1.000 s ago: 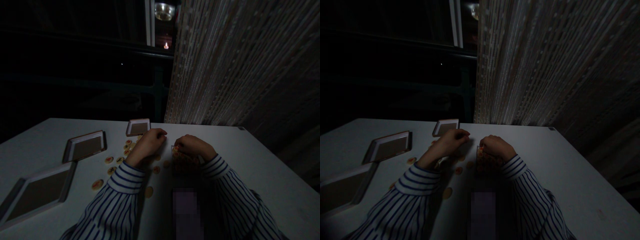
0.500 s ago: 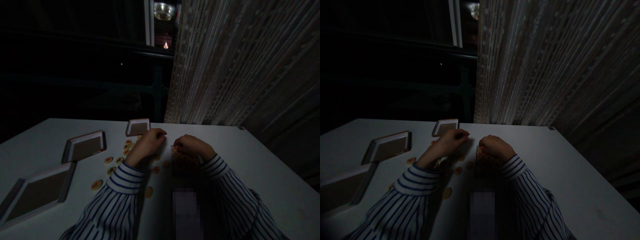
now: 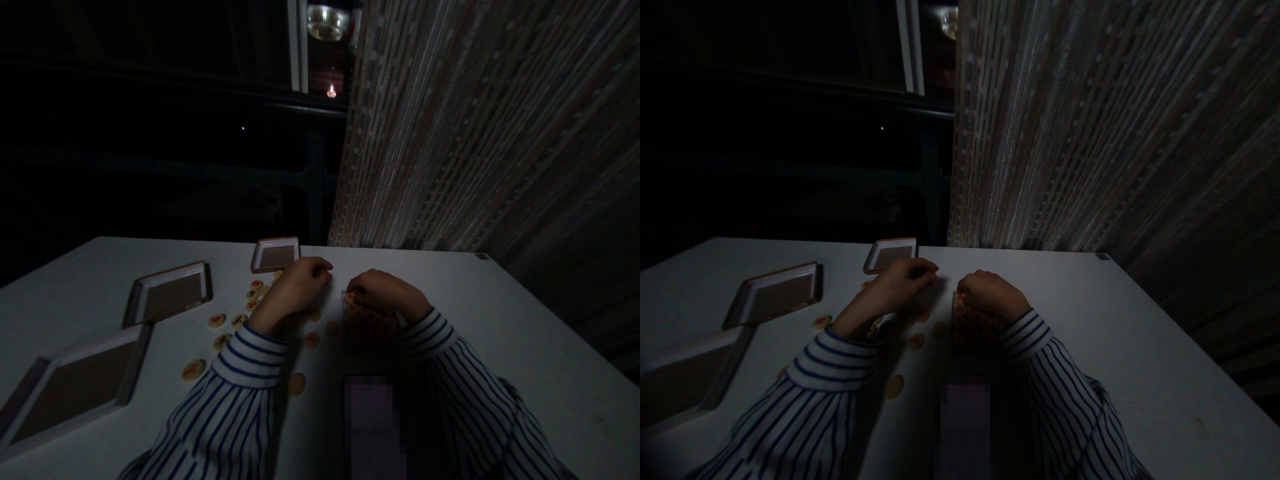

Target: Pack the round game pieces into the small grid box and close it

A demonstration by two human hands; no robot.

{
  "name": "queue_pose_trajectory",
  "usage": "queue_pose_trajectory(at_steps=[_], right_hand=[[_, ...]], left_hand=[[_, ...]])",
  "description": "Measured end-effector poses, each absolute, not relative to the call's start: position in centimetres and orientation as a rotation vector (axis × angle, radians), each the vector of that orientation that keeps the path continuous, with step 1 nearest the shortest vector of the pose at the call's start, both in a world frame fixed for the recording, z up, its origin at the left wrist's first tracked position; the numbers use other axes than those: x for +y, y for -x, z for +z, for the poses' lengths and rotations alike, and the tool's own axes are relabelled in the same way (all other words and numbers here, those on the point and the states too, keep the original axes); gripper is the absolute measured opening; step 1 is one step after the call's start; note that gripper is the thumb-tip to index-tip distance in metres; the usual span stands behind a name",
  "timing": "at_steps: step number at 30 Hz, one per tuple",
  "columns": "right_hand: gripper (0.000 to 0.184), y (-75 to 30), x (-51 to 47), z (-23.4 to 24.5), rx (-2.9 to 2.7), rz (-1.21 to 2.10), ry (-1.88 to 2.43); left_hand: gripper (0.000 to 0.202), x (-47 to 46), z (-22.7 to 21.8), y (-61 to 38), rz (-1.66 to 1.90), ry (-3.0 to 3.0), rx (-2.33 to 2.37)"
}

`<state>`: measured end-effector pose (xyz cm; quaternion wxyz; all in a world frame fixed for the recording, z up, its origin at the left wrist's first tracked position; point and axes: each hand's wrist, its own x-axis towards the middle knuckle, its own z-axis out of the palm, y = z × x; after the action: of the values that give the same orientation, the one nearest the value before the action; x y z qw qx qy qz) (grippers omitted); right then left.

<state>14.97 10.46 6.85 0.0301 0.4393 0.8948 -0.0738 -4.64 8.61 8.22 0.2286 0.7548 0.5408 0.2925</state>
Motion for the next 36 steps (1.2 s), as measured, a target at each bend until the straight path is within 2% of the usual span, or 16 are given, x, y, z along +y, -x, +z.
queue_pose_trajectory(at_steps=[26,36], right_hand=[[0.027,-15.2,9.0,7.9,2.778,-0.177,-1.426],[0.025,-16.0,5.3,9.0,2.878,0.058,-1.445]], left_hand=[[0.029,8.6,8.1,4.7,0.831,-2.106,1.449],[0.029,6.4,8.7,3.7,0.804,-2.148,1.473]])
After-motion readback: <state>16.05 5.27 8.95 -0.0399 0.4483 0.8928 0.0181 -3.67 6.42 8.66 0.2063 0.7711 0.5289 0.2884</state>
